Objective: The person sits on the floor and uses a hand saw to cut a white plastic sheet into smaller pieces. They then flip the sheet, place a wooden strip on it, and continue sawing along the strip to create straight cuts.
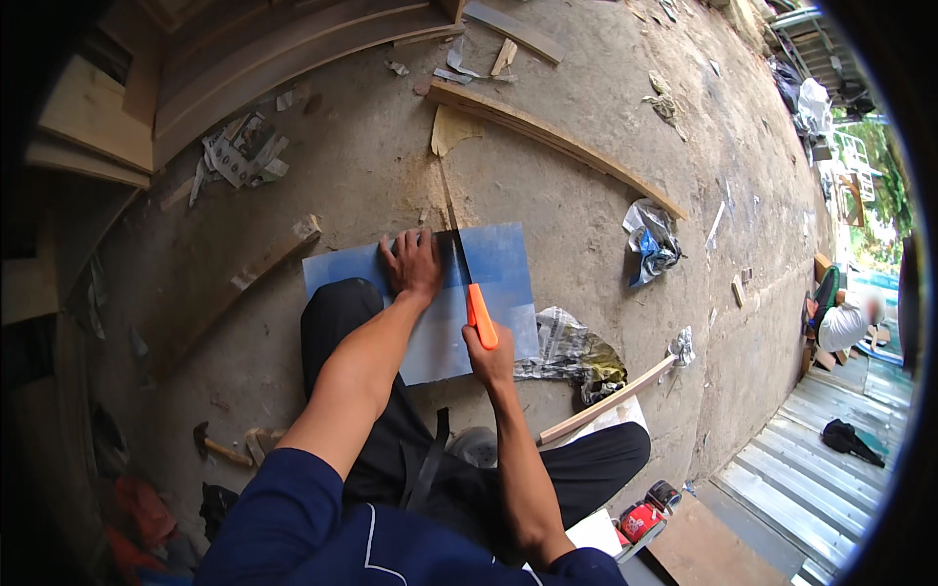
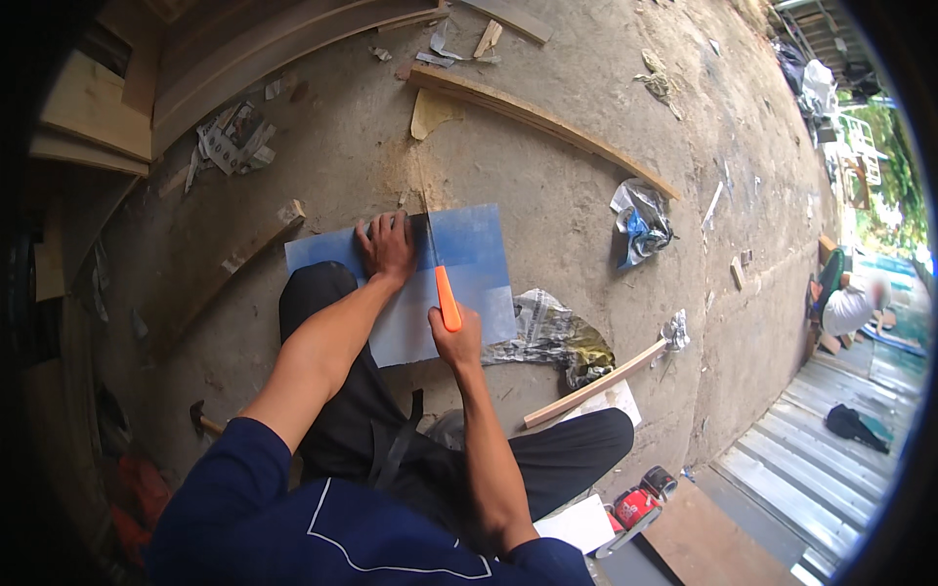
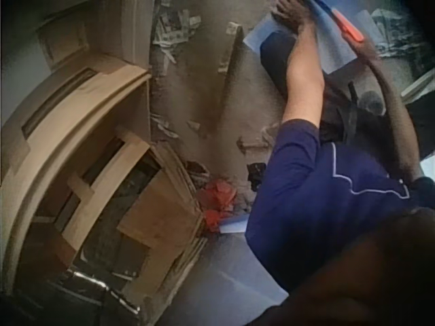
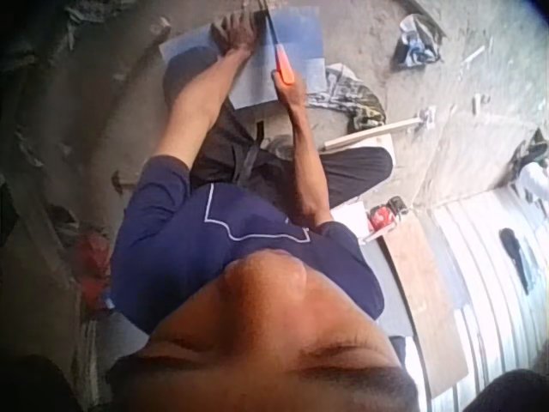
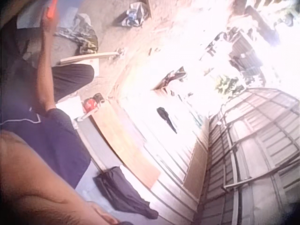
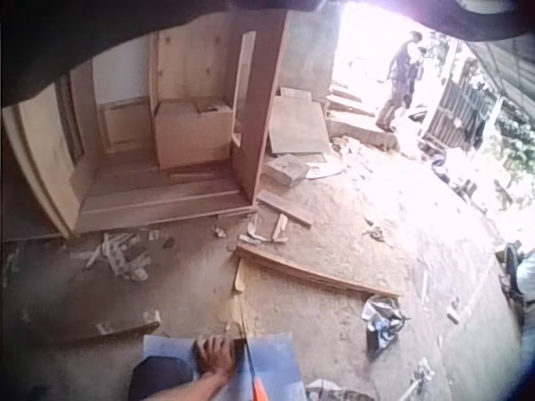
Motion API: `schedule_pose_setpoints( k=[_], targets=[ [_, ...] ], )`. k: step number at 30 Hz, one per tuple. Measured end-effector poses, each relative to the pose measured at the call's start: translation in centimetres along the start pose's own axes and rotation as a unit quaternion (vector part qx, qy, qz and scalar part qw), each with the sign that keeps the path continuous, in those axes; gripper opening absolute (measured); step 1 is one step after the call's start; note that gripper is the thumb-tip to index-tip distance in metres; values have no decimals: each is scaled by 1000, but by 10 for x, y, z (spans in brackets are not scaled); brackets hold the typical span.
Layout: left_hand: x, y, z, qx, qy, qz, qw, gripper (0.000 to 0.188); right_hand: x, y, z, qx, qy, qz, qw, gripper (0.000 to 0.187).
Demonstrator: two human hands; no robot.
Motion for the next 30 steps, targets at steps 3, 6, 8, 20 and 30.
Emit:
schedule_pose_setpoints(
  k=[3, 6, 8, 20, 30],
  targets=[
    [3, -2, 9, 10, -4, -5, 1000, 28, -32, -6, 17, -33, -48, -5, 998, 24],
    [0, -3, 8, 3, -3, -13, 1000, 26, -94, -23, 8, 1, -24, -4, 1000, 20],
    [-3, -1, 7, 1, -1, -11, 1000, 25, -87, -22, 3, -6, -38, -4, 999, 20],
    [3, 1, 9, 10, -3, -16, 1000, 25, -80, -14, -3, -18, -75, -11, 997, 20],
    [3, 2, 7, 1, 7, -34, 999, 24, -5, 4, 3, 4, -35, -2, 999, 21]
  ],
)
Point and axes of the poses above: each hand's wrist, its own x-axis towards the middle knuckle, its own y-axis out of the palm, z = x × y, the point moved 8 cm from there along x, towards the middle knuckle
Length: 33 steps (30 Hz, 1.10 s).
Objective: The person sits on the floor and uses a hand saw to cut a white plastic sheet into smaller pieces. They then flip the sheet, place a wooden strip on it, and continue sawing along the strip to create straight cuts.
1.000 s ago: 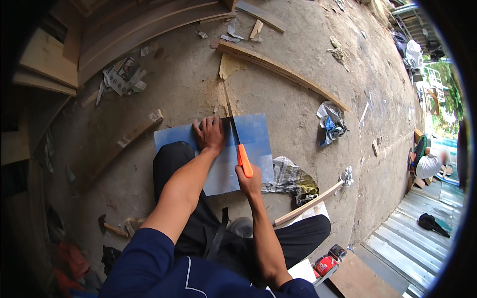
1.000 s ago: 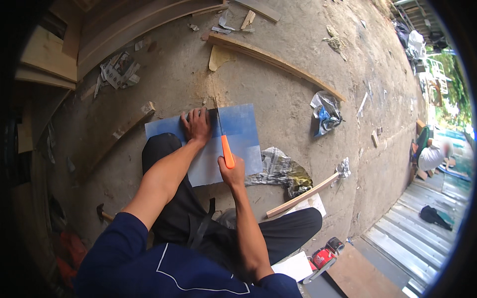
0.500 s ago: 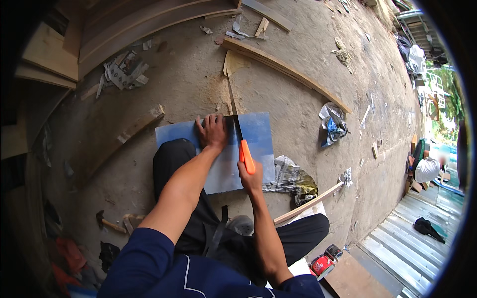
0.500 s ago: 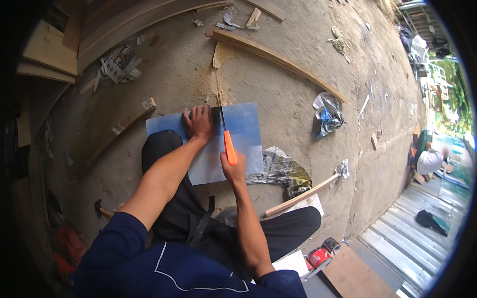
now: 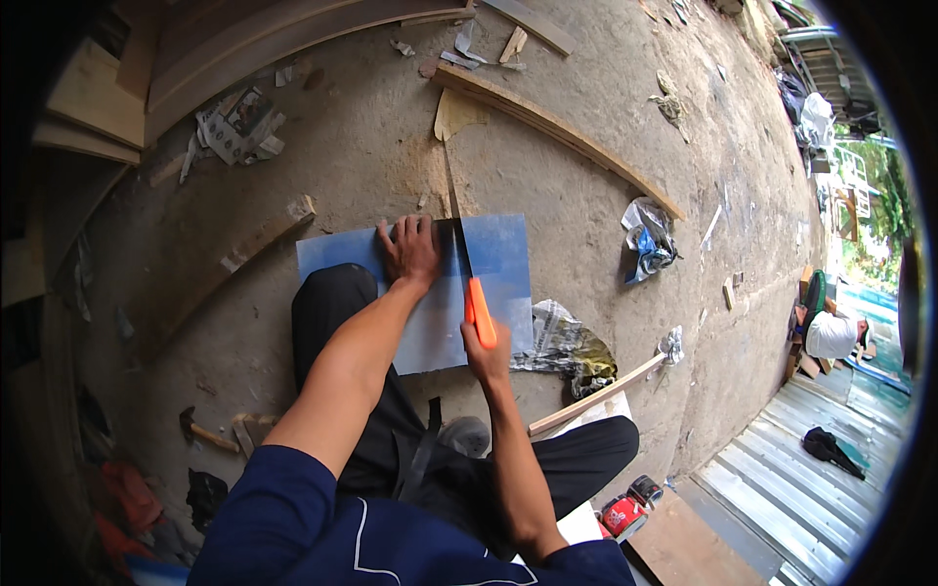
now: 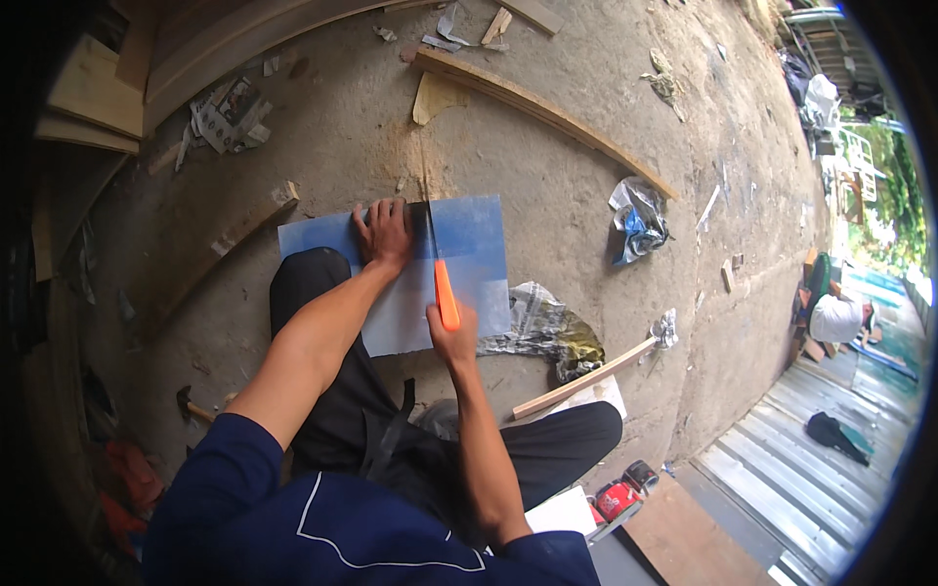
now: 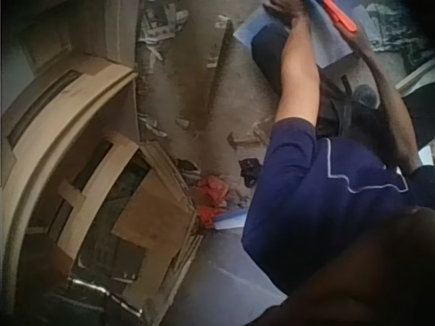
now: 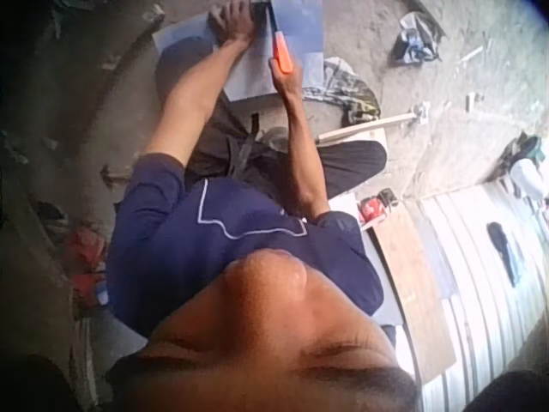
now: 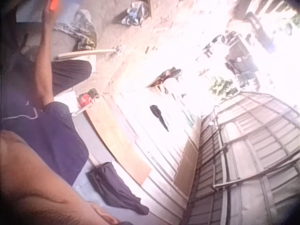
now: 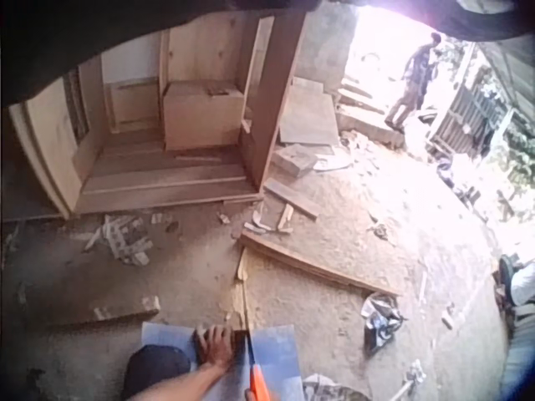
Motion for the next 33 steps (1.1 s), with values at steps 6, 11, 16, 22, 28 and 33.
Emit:
schedule_pose_setpoints(
  k=[6, 11, 16, 22, 28, 33],
  targets=[
    [-2, -4, 1, 3, -23, 39, 999, 25, -84, -25, 3, -40, 0, 7, 999, 17],
    [-2, 6, -2, 15, -4, 24, 1000, 26, 0, 6, -8, -39, -50, -18, 998, 20],
    [-1, -1, 3, 6, -24, 52, 998, 30, -39, -8, -13, -14, -16, -2, 1000, 18],
    [-2, -6, 0, 21, -21, 46, 999, 31, -82, -16, -21, -23, -14, 4, 1000, 17],
    [-1, 3, -1, 16, -17, 49, 998, 31, -8, -1, -9, -23, -23, -7, 999, 20],
    [-1, -5, -2, 9, -23, 41, 999, 31, -91, -27, -14, -13, -6, 9, 1000, 17]
  ],
)
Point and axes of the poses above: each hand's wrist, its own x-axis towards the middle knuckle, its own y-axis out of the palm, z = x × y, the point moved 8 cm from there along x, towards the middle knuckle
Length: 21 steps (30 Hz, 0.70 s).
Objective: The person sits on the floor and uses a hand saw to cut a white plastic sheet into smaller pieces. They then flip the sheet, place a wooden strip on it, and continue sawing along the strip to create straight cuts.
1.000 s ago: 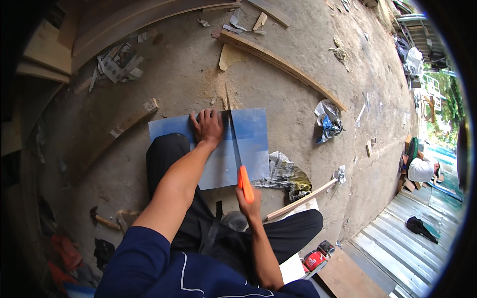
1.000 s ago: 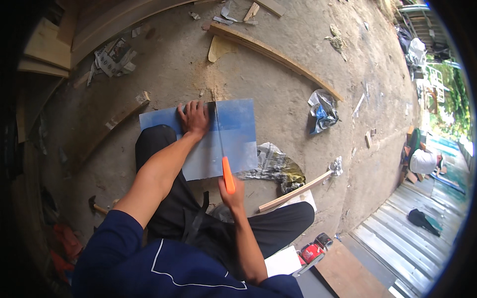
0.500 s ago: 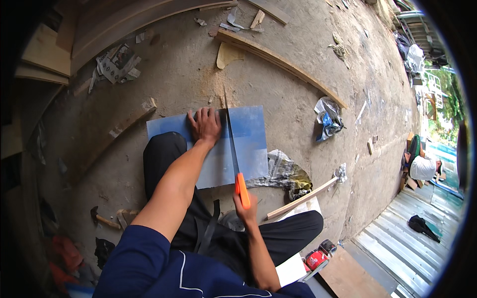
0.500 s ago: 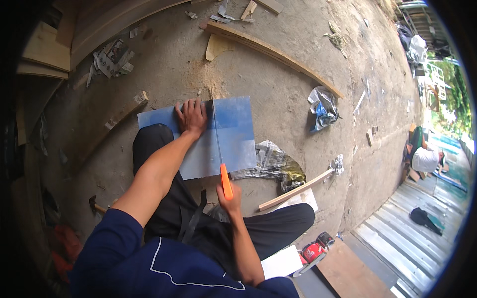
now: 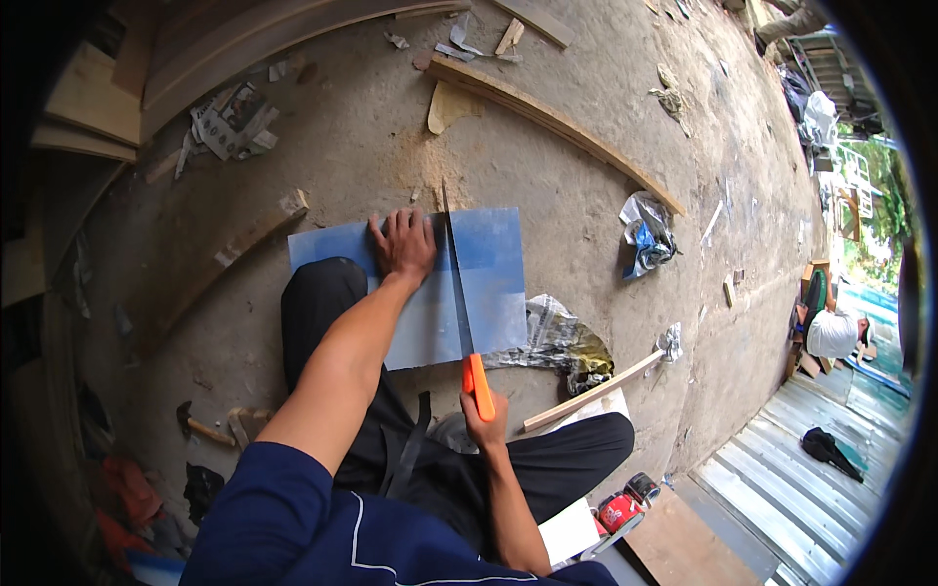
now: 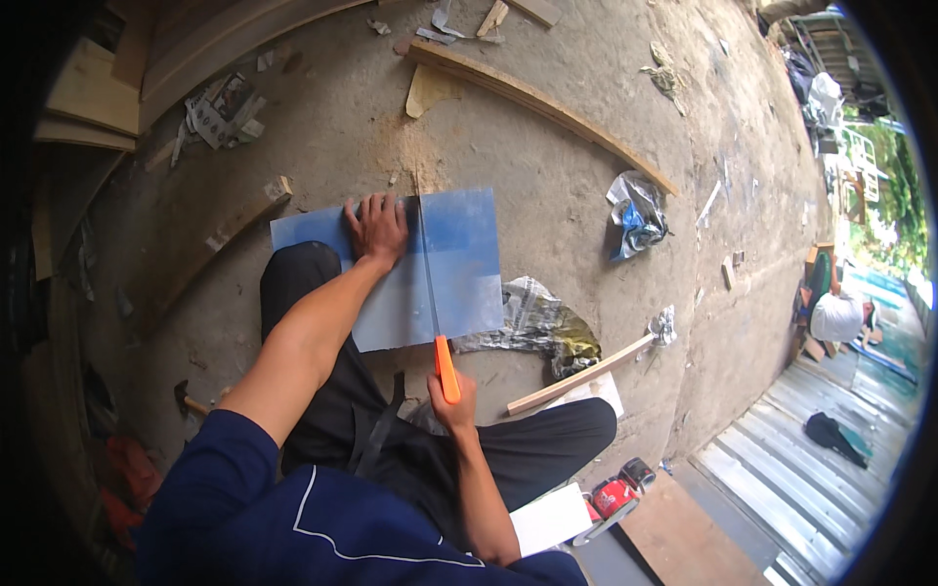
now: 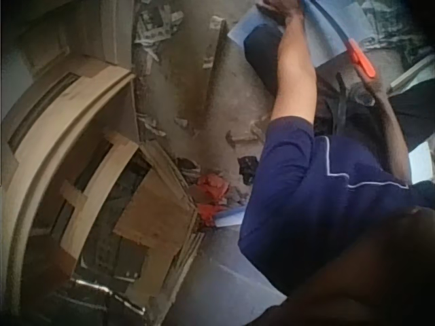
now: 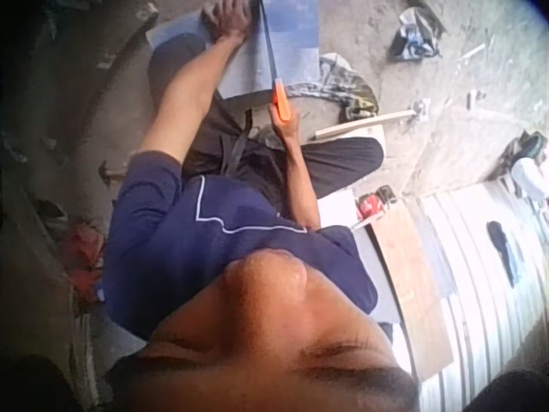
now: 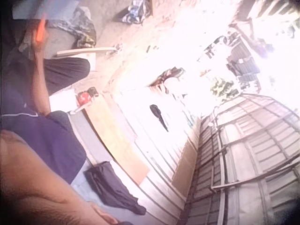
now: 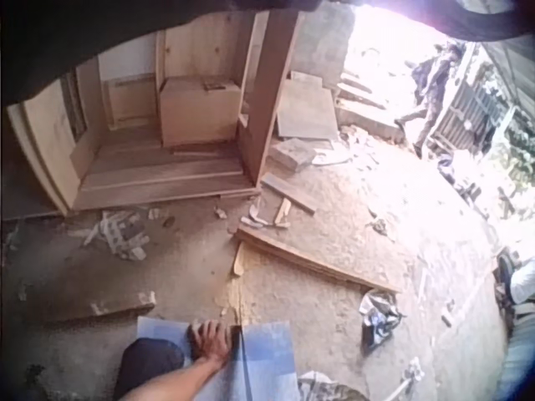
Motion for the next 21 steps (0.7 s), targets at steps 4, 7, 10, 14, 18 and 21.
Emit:
schedule_pose_setpoints(
  k=[4, 7, 10, 14, 18, 21],
  targets=[
    [-1, 3, 2, -7, 6, 2, 1000, 31, 36, 15, -12, 5, -3, 3, 1000, 18],
    [1, 5, -2, -7, 16, 5, 1000, 31, 105, 30, -3, 31, 31, -6, 999, 20],
    [-1, 7, 3, -18, 6, -2, 1000, 30, 77, 22, 17, 11, -28, -9, 1000, 19],
    [0, 2, 4, -9, 8, -17, 1000, 29, -13, -1, 4, 19, 18, -12, 1000, 17],
    [2, 3, 3, 18, 7, 5, 1000, 28, 19, 7, 2, -13, -14, -18, 1000, 18],
    [1, 6, -2, 7, 11, -1, 1000, 28, 73, 22, 9, 0, -11, -22, 1000, 22]
  ],
)
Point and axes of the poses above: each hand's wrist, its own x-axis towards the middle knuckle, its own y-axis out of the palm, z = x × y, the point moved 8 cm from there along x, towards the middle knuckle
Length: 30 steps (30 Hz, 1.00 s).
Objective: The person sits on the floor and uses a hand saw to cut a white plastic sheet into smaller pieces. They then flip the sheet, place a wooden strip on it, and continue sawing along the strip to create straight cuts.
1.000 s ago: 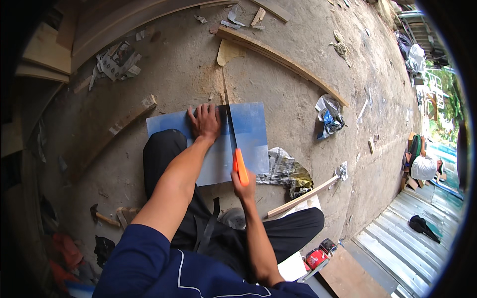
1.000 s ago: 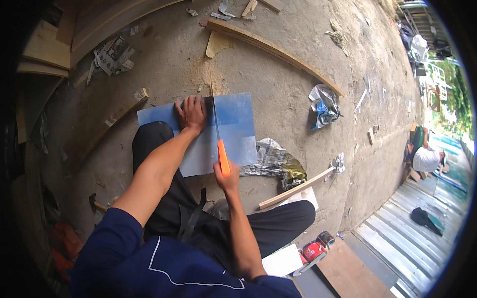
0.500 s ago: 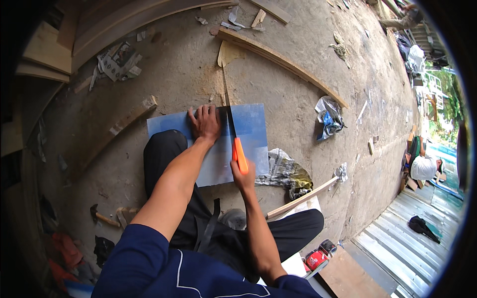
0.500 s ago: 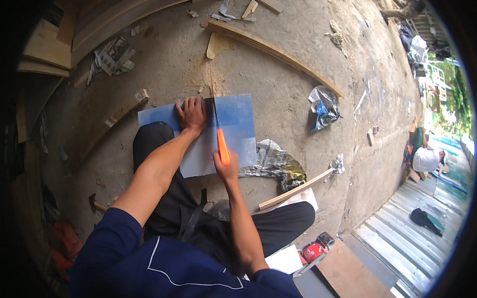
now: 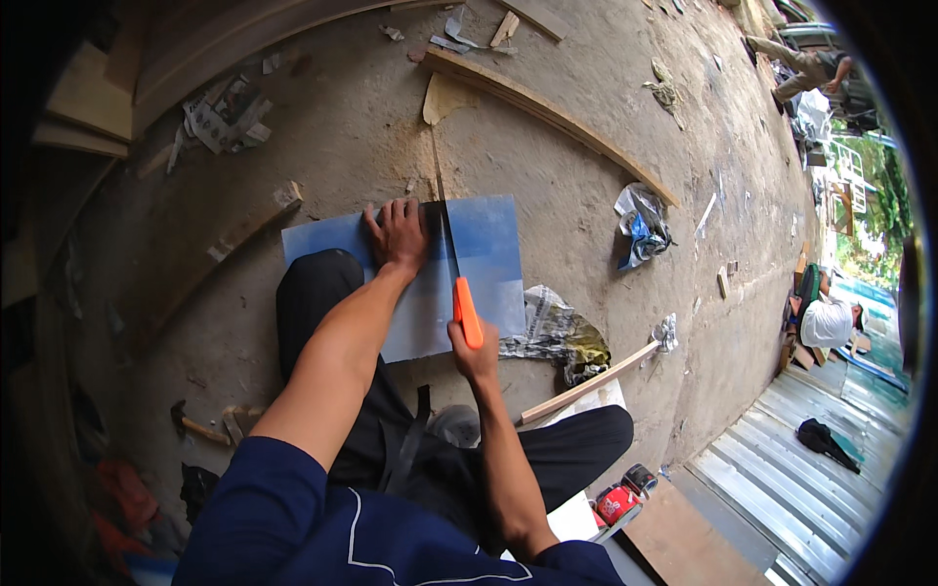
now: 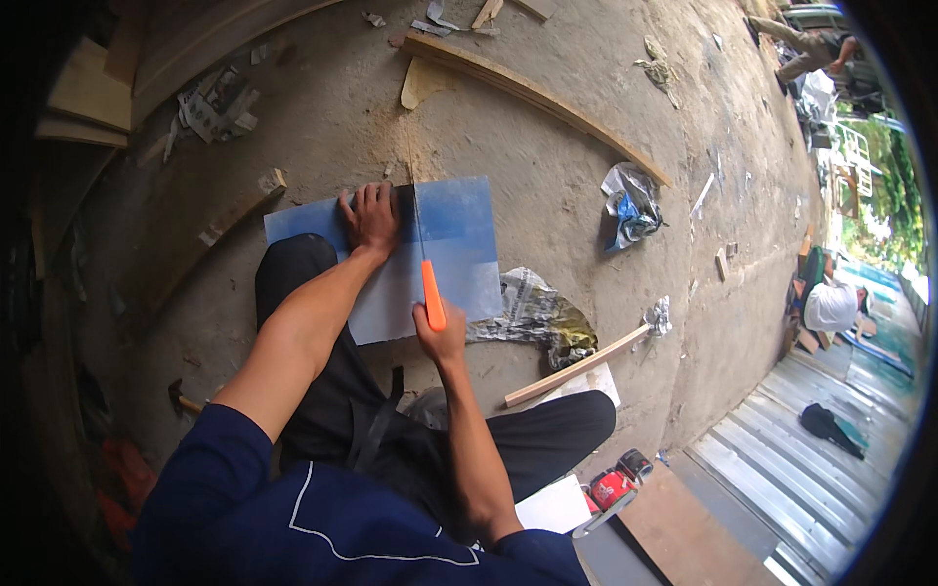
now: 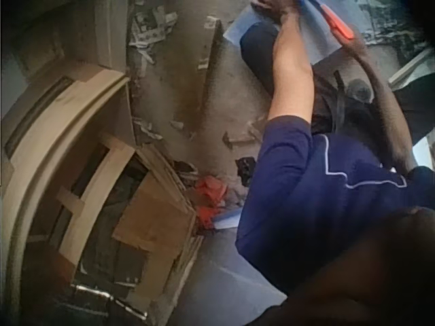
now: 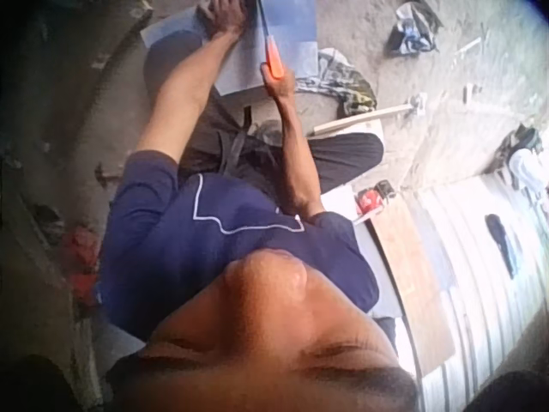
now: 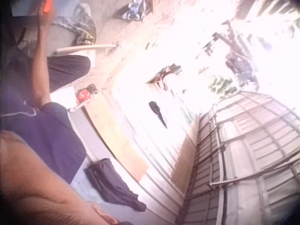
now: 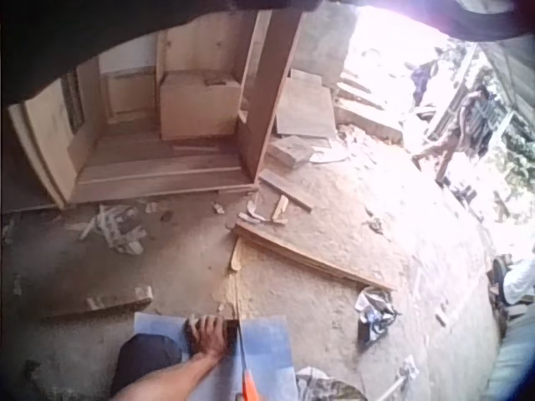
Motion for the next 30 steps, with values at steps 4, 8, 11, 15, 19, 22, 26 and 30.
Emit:
schedule_pose_setpoints(
  k=[4, 8, 11, 15, 19, 22, 26, 30],
  targets=[
    [0, 3, 8, -6, -9, -8, 1000, 28, -11, -7, 3, -16, 25, 16, 999, 23],
    [-3, -2, 7, -15, -9, -11, 1000, 27, -80, -29, 5, 7, 45, 22, 999, 18],
    [-3, -1, 11, -14, -7, -21, 1000, 27, -58, -21, -1, 5, 38, 30, 999, 19],
    [1, 6, 4, -22, 5, -21, 1000, 26, 12, -1, 7, -42, -1, 21, 999, 24],
    [-2, 1, 8, -29, -8, -35, 999, 25, -23, -9, 3, -3, 40, 11, 999, 22],
    [-4, -2, 7, -23, 0, -35, 999, 25, -83, -32, 6, -8, 68, 33, 997, 17],
    [1, -5, 7, -5, -2, -33, 999, 25, -59, -29, 15, -42, 60, 43, 996, 19],
    [3, -2, -1, -20, 9, -44, 999, 25, 25, -4, 9, 0, 34, 24, 999, 23]
  ],
)
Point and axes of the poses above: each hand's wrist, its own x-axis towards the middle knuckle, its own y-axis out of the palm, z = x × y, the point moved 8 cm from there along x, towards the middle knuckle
